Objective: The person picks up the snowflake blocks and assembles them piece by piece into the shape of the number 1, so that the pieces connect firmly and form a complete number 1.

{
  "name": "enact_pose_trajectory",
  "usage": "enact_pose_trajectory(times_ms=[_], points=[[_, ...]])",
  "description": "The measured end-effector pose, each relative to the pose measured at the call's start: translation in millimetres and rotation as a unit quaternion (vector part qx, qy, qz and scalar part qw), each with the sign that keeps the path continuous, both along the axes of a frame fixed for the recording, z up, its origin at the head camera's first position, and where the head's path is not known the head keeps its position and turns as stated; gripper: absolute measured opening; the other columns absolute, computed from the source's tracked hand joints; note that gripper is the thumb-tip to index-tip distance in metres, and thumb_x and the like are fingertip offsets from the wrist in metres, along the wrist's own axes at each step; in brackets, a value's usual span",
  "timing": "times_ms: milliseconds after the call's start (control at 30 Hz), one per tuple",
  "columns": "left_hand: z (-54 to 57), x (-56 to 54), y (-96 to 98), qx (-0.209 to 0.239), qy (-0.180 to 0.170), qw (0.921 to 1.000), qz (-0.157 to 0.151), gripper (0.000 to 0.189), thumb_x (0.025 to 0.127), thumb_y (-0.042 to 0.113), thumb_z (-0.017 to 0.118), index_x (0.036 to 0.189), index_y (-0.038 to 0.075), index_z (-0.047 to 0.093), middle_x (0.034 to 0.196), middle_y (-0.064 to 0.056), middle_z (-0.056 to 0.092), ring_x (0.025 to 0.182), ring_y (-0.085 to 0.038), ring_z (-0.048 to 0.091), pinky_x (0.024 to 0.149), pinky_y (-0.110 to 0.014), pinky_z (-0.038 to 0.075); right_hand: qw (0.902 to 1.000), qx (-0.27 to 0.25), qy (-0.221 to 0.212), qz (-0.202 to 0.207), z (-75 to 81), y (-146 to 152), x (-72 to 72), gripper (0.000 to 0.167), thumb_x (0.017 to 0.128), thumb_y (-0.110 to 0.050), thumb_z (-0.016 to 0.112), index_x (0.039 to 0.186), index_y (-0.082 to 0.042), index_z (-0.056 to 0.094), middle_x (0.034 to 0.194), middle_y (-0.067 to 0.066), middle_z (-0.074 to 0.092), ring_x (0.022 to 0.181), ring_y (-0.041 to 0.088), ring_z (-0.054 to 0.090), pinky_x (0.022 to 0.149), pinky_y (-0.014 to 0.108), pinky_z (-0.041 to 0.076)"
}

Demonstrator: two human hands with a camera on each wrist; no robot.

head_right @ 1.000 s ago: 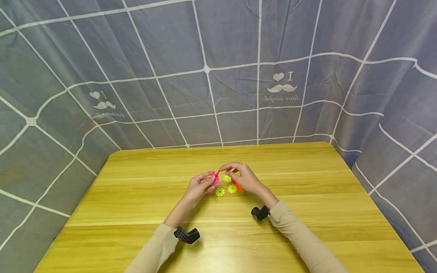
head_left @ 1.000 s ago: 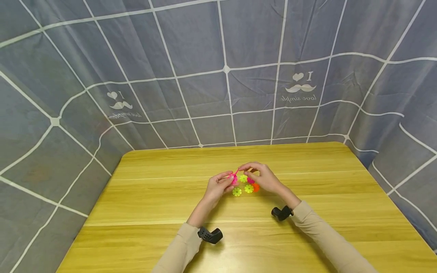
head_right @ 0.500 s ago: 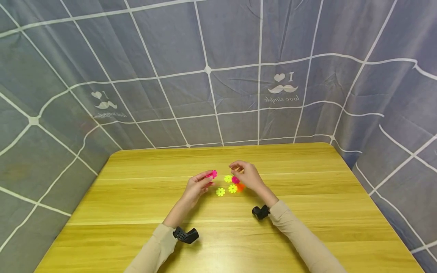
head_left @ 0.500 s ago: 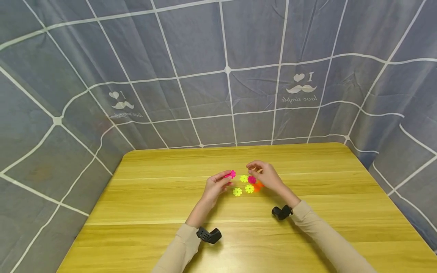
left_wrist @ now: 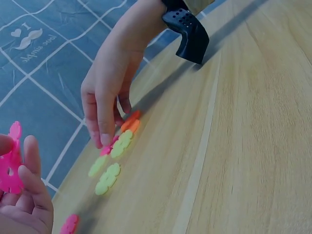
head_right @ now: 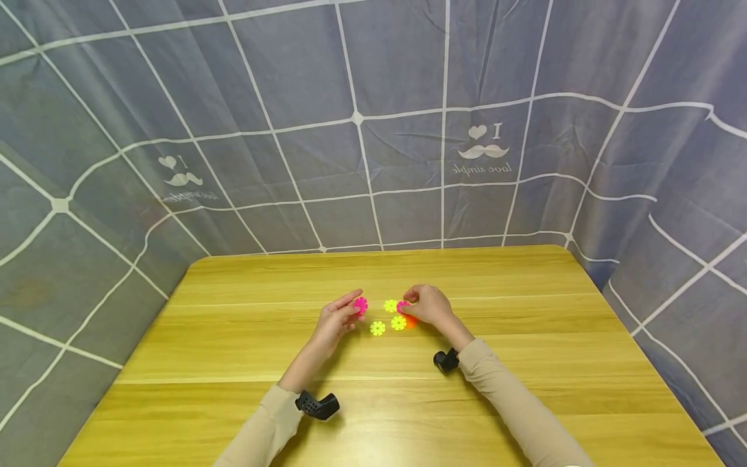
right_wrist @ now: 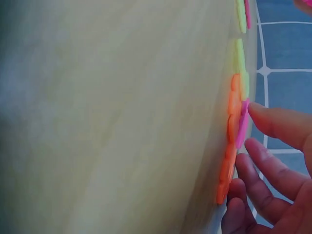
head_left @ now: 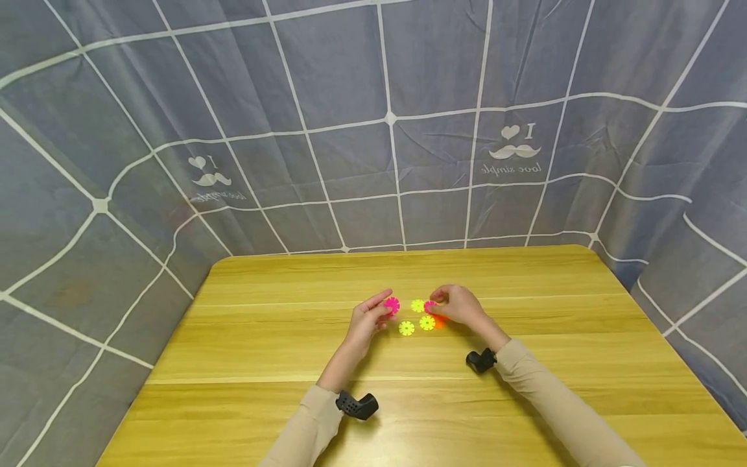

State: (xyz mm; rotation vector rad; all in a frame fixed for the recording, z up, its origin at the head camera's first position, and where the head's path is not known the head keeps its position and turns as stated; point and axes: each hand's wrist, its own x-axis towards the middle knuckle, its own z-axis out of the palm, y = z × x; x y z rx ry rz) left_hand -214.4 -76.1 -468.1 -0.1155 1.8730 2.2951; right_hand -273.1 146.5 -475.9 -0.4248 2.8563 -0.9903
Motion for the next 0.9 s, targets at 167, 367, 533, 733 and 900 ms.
enact_pose_trajectory(times_ms=[167,367,533,733,900], points=[[-0.9,0.6,0.1,-0.001,-0.010,0.9999,0.011,0.040,0.091,0.003,0.054,0.131,-0.001,0.056,0.086,0.008,0.068,0.065,-0.002,0.064,0.058,-0.013,0.042,0.9998,0.018,-0.004,0.007,-1.2,0.0,0.4,0.031,0.080,-0.024,0.078,0.102,-0.004,0.072,0.096,0.009,0.073,0.088,0.022,0.065,0.080,0.038,0.051],[-3.6,1.9,1.0,-0.002,-0.008,0.9996,0.026,0.038,0.089,0.002,0.060,0.127,-0.005,0.058,0.097,0.002,0.068,0.066,-0.001,0.061,0.059,-0.013,0.044,1.0000,0.004,-0.002,0.003,-2.2,-0.6,1.3,0.026,0.080,-0.019,0.077,0.099,-0.003,0.069,0.089,0.007,0.070,0.079,0.018,0.060,0.074,0.032,0.047],[-3.4,3.8,1.1,-0.002,-0.009,0.9995,0.029,0.038,0.088,0.001,0.060,0.126,-0.004,0.059,0.097,0.001,0.069,0.068,-0.002,0.065,0.063,-0.014,0.047,0.9997,-0.023,0.009,0.003,-3.2,-0.8,1.5,0.019,0.084,-0.012,0.073,0.099,-0.003,0.067,0.084,0.007,0.066,0.074,0.016,0.057,0.070,0.029,0.046],[-4.6,5.0,1.7,-0.013,-0.008,0.9993,0.033,0.034,0.088,0.004,0.062,0.121,-0.005,0.063,0.100,-0.003,0.071,0.069,-0.002,0.063,0.061,-0.014,0.046,0.9982,-0.051,0.032,0.002,-3.5,-1.6,2.2,0.015,0.087,-0.008,0.069,0.100,-0.001,0.069,0.087,0.010,0.068,0.076,0.018,0.059,0.072,0.032,0.050],[-7.1,4.8,2.1,-0.026,-0.011,0.9988,0.041,0.035,0.087,0.004,0.063,0.120,-0.007,0.062,0.093,0.003,0.069,0.066,-0.001,0.056,0.060,-0.014,0.045,0.9967,-0.068,0.044,0.008,0.8,-3.9,6.6,0.014,0.087,-0.007,0.068,0.099,-0.001,0.070,0.087,0.010,0.070,0.074,0.016,0.058,0.069,0.027,0.048]])
